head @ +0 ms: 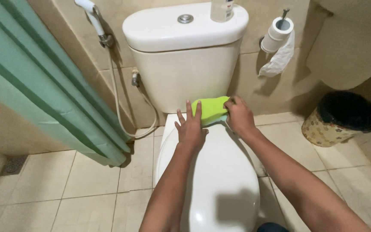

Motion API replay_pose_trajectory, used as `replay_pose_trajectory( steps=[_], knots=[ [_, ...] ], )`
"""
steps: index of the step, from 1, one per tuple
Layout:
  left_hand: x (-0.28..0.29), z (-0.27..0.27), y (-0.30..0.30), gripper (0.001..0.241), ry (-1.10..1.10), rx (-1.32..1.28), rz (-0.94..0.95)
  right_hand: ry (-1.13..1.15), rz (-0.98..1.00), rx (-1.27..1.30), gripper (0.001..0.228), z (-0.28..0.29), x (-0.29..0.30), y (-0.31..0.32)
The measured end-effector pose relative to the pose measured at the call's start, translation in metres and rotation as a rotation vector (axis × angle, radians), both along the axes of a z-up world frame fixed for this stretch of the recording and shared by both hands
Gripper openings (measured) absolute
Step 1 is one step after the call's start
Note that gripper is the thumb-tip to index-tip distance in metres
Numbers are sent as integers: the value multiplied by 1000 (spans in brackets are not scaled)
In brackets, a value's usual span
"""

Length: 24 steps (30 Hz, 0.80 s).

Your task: The person cleans the toilet seat and tank with a green sponge. They then spray a cleaning solution onto the tiled wall and scrub the wall with the sponge.

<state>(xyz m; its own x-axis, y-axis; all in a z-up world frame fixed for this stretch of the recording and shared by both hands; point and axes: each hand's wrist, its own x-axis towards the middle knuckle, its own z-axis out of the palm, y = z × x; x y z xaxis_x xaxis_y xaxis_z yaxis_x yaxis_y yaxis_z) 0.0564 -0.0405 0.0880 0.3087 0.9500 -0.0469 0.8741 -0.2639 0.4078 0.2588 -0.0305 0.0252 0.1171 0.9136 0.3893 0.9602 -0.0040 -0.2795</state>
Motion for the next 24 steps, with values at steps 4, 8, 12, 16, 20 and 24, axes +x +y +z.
replay_pose_trajectory(
  steps=[4, 8, 12, 16, 20, 24],
  knots=[
    [-16, 1, -3, 104, -48, -99, -33, 8, 59, -80, 28, 64, -32, -35],
    [-36, -4, -15, 87, -142, 104, -98, 10, 151, -142, 32, 79, -47, -50],
    [-63, 59, -56, 93, -11, 64, -105, -15, 44, -642, 90, 224, -104, -102],
    [-79, 121, -87, 96, -66, 70, -62, 92, 166, -660, 98, 226, -96, -115],
    [-88, 184, -121, 83, -111, -17, -40, 133, 246, -580, 92, 262, -101, -139],
    [-89, 243, -146, 91, -126, -94, 41, 113, 256, -596, 91, 323, -112, -156]
  ],
)
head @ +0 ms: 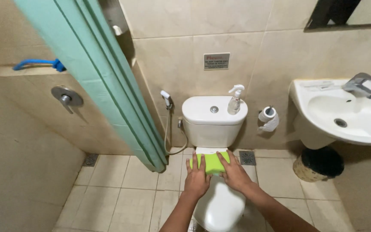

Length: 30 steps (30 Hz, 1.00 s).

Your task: The person cleans the toilet seat and tank with a green sponge. They then spray a cleaning solution onto the tiled wall and scrub the wall with the sponge.

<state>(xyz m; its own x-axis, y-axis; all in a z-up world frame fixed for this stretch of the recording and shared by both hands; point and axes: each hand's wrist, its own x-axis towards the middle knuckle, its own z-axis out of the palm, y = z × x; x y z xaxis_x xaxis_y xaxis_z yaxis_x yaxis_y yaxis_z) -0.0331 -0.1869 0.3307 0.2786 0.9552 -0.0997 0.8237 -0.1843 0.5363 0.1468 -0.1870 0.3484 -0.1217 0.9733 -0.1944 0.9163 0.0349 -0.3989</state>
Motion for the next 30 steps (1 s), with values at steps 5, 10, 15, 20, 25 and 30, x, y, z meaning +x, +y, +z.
replay_pose_trajectory(
  steps=[5, 10, 15, 20, 25, 30],
  knots=[
    [-2, 46, -20, 88, -2, 72, 34, 59, 27, 101, 90, 59, -1, -25],
    [-2, 66, -38, 87, -12, 56, 64, 86, 84, 168, 88, 90, 7, -41],
    [-4, 84, -49, 83, -42, 221, 59, 59, 122, 203, 86, 108, 5, -51],
    [-9, 94, -59, 83, -24, 222, 126, 74, 193, 250, 84, 114, -1, -52],
    [-26, 104, -66, 83, -64, 150, 208, 51, 278, 281, 83, 120, -21, -42],
    [-60, 100, -67, 84, -7, 327, 253, 67, 343, 268, 81, 126, -56, -28]
  ],
)
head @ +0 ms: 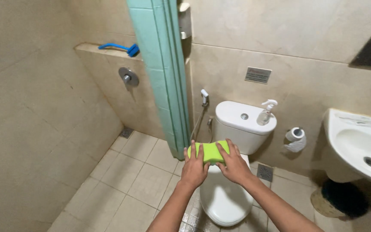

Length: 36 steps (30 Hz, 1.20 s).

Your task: The person cleans the toilet seat and tank with a green sponge. They then spray a cleaning solution onto the tiled wall and scrub the wall with the sponge.

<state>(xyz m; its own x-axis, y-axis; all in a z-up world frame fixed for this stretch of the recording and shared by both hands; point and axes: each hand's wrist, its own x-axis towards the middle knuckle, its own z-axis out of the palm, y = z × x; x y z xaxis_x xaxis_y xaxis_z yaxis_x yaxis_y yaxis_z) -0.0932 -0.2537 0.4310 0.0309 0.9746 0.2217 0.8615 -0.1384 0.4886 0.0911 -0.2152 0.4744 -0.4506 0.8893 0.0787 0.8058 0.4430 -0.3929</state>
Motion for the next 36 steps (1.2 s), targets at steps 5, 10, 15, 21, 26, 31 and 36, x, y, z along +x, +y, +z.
replay_pose_trajectory(
  steps=[5, 10, 15, 21, 26, 31, 36],
  knots=[
    [-49, 4, -9, 86, 3, -34, 87, 18, 106, 21, 80, 4, -54, 8],
    [-106, 19, -25, 87, -36, -149, 235, 27, 207, 24, 79, 7, -119, 10],
    [-167, 9, -37, 88, 61, -20, 289, 72, 309, 71, 80, 0, -183, 13],
    [-226, 30, -60, 89, -1, -161, 404, 77, 374, 54, 79, 10, -257, 4],
    [-270, 26, -74, 89, 11, -110, 440, 124, 443, 97, 79, 2, -304, -1],
    [-285, 30, -78, 88, 4, -117, 486, 103, 477, 80, 77, -2, -325, 1],
    [-281, 33, -69, 86, -48, -145, 517, 45, 472, 39, 76, 5, -327, 10]
  ],
)
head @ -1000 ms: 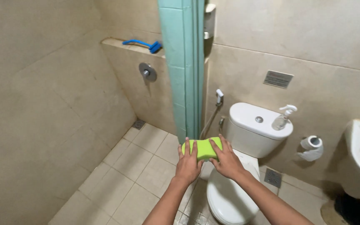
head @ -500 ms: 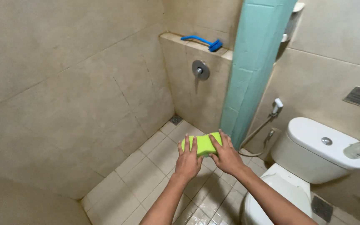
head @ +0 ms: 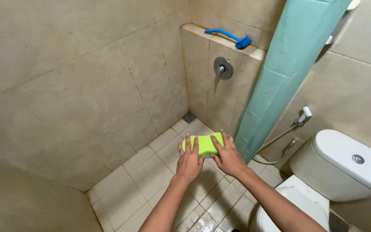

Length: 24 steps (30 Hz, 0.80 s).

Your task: The person cleans the toilet seat and tank with a green sponge. They then spray a cleaning solution onto the tiled wall and scrub the wall with the sponge.

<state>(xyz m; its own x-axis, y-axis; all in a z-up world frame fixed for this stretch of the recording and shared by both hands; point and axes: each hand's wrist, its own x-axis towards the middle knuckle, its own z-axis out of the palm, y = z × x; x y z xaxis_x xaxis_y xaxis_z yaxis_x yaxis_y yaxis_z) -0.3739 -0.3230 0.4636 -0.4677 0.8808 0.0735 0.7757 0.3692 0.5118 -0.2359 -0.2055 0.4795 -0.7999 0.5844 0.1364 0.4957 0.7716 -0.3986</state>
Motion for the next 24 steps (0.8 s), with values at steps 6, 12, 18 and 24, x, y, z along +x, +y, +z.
replay_pose_trajectory(
  steps=[6, 12, 18, 24],
  knots=[
    [5, -9, 18, 87, 83, 23, 3, 53, 51, 49, 76, -7, 10, 20],
    [19, 5, 25, 86, 0, -5, 25, -43, 52, 63, 75, 5, 15, 33],
    [24, -1, 29, 88, 36, -9, 16, 7, 73, 63, 75, 0, 23, 37],
    [28, -1, 30, 89, 37, -27, 25, -24, 67, 26, 76, -2, 27, 38]
  ],
)
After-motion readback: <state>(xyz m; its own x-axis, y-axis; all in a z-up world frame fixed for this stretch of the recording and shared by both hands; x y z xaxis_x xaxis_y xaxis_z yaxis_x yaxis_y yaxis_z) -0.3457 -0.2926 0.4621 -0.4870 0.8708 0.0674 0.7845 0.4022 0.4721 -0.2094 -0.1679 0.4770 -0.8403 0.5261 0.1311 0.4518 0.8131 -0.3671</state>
